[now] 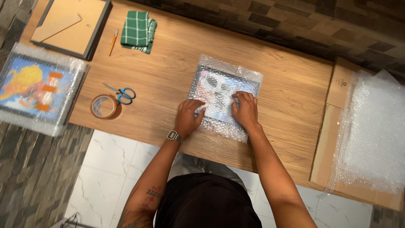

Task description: The person wraps a framed artwork in bubble wrap, secures the wrapping with tape using scissors, and places additional pieces of tape on the front of the wrapped frame.

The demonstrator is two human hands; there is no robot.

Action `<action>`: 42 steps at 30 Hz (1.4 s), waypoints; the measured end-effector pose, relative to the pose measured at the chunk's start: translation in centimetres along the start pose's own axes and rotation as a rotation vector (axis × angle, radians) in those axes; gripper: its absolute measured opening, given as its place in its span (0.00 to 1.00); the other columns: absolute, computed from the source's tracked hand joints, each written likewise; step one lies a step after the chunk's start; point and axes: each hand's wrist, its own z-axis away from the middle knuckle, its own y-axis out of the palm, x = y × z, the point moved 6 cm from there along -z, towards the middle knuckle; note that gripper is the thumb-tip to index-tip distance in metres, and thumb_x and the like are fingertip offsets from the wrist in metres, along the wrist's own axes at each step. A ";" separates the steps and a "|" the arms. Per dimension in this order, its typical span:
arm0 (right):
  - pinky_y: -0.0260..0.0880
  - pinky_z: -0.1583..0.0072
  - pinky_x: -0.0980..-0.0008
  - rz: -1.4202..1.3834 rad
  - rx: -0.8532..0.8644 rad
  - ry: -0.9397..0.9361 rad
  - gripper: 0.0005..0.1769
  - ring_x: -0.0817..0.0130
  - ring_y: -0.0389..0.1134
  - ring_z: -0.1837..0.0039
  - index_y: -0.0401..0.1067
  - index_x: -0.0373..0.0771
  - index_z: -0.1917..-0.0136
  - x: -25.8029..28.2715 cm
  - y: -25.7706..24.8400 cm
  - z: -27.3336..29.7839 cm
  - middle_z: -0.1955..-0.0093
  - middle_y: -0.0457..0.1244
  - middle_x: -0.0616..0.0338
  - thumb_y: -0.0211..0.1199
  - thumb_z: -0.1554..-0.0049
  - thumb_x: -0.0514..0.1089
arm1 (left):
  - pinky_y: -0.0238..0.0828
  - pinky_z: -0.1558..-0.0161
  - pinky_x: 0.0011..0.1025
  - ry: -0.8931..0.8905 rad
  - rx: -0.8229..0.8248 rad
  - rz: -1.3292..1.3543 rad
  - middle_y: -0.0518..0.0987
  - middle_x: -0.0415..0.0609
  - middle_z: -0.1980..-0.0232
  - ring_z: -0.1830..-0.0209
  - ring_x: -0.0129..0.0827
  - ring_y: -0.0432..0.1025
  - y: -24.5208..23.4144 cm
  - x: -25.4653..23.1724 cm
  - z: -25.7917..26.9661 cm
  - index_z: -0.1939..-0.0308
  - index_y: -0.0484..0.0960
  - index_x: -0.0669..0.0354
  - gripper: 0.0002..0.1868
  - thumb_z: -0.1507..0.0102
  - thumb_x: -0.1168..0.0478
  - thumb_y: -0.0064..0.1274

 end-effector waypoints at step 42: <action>0.78 0.38 0.55 -0.540 0.511 -0.216 0.15 0.50 0.81 0.38 0.88 0.43 0.36 41.5 3.8 -16.8 0.46 0.78 0.48 0.80 0.36 0.43 | 0.70 0.20 0.50 -0.201 -0.019 0.793 0.74 0.57 0.24 0.19 0.50 0.72 -28.1 16.2 2.1 0.13 0.77 0.49 0.63 0.54 0.64 0.87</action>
